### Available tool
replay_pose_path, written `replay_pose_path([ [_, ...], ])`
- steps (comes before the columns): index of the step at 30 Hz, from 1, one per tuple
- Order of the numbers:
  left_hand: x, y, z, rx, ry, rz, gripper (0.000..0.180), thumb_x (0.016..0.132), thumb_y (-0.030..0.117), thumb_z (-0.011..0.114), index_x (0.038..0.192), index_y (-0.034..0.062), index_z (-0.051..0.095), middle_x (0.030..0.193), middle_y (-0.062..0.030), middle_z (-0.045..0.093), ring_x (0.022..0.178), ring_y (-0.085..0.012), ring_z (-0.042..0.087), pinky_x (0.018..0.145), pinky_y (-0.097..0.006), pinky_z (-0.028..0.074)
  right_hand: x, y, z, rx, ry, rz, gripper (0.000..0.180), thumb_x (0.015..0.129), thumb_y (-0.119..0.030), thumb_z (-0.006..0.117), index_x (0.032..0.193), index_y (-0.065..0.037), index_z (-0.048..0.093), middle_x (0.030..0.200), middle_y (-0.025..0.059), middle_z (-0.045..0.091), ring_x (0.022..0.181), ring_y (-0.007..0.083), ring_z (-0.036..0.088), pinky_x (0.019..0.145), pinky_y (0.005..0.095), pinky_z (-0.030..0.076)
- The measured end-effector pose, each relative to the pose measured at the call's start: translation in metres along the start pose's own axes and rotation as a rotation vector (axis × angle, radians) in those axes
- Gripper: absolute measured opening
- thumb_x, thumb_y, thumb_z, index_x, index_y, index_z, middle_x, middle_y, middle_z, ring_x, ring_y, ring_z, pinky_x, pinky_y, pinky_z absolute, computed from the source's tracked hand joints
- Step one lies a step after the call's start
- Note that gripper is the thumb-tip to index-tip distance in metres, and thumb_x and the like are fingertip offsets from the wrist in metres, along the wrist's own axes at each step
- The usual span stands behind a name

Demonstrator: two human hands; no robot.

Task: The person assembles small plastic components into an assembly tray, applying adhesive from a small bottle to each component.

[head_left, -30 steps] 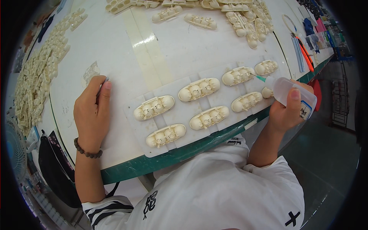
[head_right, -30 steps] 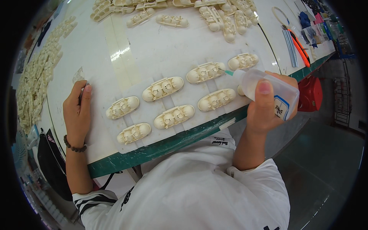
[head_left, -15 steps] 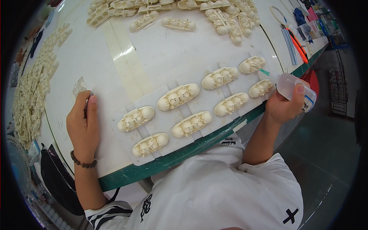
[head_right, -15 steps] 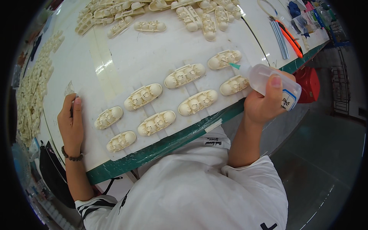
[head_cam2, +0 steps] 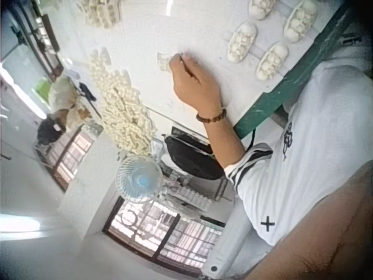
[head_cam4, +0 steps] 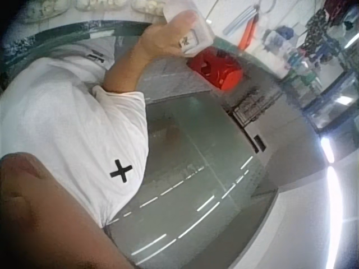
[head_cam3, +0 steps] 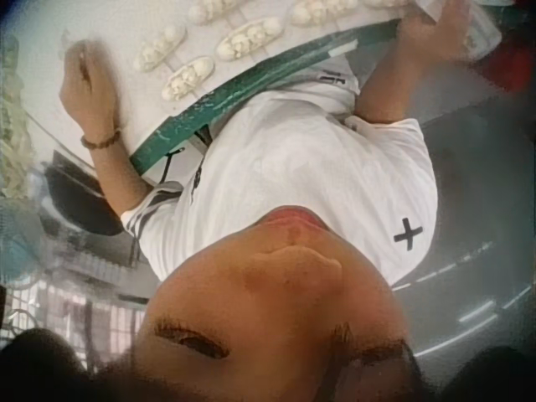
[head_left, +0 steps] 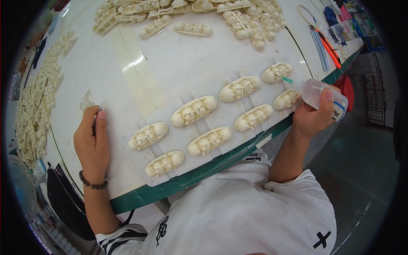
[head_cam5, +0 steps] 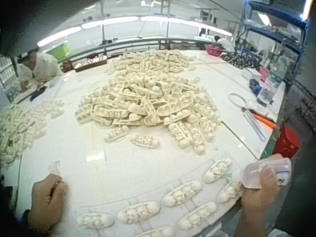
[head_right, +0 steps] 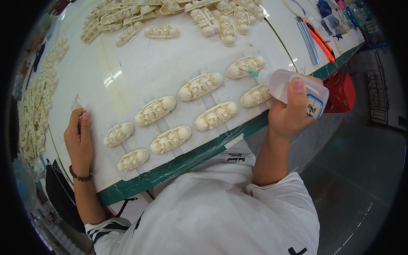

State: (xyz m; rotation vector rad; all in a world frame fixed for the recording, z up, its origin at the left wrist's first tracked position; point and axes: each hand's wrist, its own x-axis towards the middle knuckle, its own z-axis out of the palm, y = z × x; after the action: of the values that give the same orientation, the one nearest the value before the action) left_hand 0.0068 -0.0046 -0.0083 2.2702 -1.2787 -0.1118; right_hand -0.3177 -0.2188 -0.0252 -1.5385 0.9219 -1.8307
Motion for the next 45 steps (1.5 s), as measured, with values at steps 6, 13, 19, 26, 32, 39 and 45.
replay_pose_path([
  [6, 0.0, 0.0, -0.001, -0.001, -0.003, -0.005, 0.023, 0.099, 0.022, 0.052, 0.102, 0.0006, 0.061, 0.064, -0.0086, 0.051, 0.055, -0.0136, 0.043, 0.052, -0.029, 0.036, 0.009, 0.012, -0.006, 0.048, 0.249, -0.023, 0.026, 0.078, -0.029, 0.064, 0.076, -0.005, 0.055, 0.066, 0.0037, 0.051, 0.064, 0.0129, 0.056, 0.054, 0.0269, 0.045],
  [13, 0.0, 0.0, -0.002, 0.004, -0.01, -0.01, 0.024, 0.099, 0.023, 0.052, 0.102, 0.0007, 0.061, 0.063, -0.008, 0.051, 0.055, -0.0135, 0.042, 0.052, -0.029, 0.036, 0.005, 0.039, -0.03, -0.28, 0.114, -0.294, 0.018, 0.087, -0.01, 0.063, 0.104, -0.007, 0.06, 0.081, 0.0122, 0.058, 0.066, 0.0234, 0.058, 0.06, 0.0316, 0.048],
  [19, 0.001, -0.001, -0.001, -0.007, -0.007, -0.012, 0.023, 0.098, 0.022, 0.053, 0.103, 0.0004, 0.061, 0.061, -0.0064, 0.049, 0.054, -0.0114, 0.04, 0.051, -0.027, 0.034, 0.006, 0.036, -0.03, -0.497, 0.042, -0.454, 0.026, 0.087, -0.001, 0.063, 0.111, -0.012, 0.059, 0.088, 0.0157, 0.061, 0.069, 0.0299, 0.062, 0.057, 0.0359, 0.05],
  [26, 0.0, 0.002, -0.005, -0.025, -0.057, -0.044, 0.025, 0.099, 0.021, 0.052, 0.105, -0.0018, 0.059, 0.067, -0.0021, 0.05, 0.061, -0.0078, 0.04, 0.054, -0.024, 0.033, 0.008, 0.027, -0.028, -0.479, 0.111, -0.405, 0.022, 0.085, -0.004, 0.064, 0.105, -0.009, 0.06, 0.08, 0.0137, 0.059, 0.068, 0.0276, 0.06, 0.057, 0.035, 0.048],
  [32, -0.002, -0.003, -0.001, 0.009, 0.016, 0.071, 0.016, 0.095, 0.018, 0.055, 0.099, 0.0034, 0.061, 0.067, -0.0154, 0.056, 0.056, -0.0277, 0.054, 0.054, -0.034, 0.041, -0.008, -0.018, -0.004, 0.106, 0.149, -0.045, 0.049, 0.077, -0.05, 0.062, 0.088, -0.003, 0.055, 0.072, 0.0054, 0.053, 0.058, 0.0143, 0.052, 0.052, 0.0267, 0.036],
  [39, 0.002, -0.005, -0.004, 0.009, 0.007, 0.074, 0.016, 0.095, 0.023, 0.054, 0.095, 0.0083, 0.06, 0.071, -0.0144, 0.061, 0.064, -0.0351, 0.059, 0.055, -0.04, 0.044, -0.075, -0.079, 0.042, 0.607, -0.827, 0.115, 0.06, 0.077, -0.046, 0.071, 0.109, 0.0, 0.05, 0.073, 0.0047, 0.049, 0.055, 0.0107, 0.039, 0.051, 0.028, 0.03],
  [45, -0.001, -0.011, -0.001, 0.009, 0.031, 0.122, 0.018, 0.094, 0.026, 0.053, 0.094, 0.0093, 0.06, 0.07, -0.0125, 0.063, 0.064, -0.0343, 0.06, 0.055, -0.042, 0.045, -0.095, -0.082, 0.05, 0.424, -0.863, 0.119, 0.065, 0.076, -0.049, 0.076, 0.111, 0.0, 0.051, 0.077, 0.0051, 0.051, 0.061, 0.0127, 0.044, 0.054, 0.0276, 0.033],
])
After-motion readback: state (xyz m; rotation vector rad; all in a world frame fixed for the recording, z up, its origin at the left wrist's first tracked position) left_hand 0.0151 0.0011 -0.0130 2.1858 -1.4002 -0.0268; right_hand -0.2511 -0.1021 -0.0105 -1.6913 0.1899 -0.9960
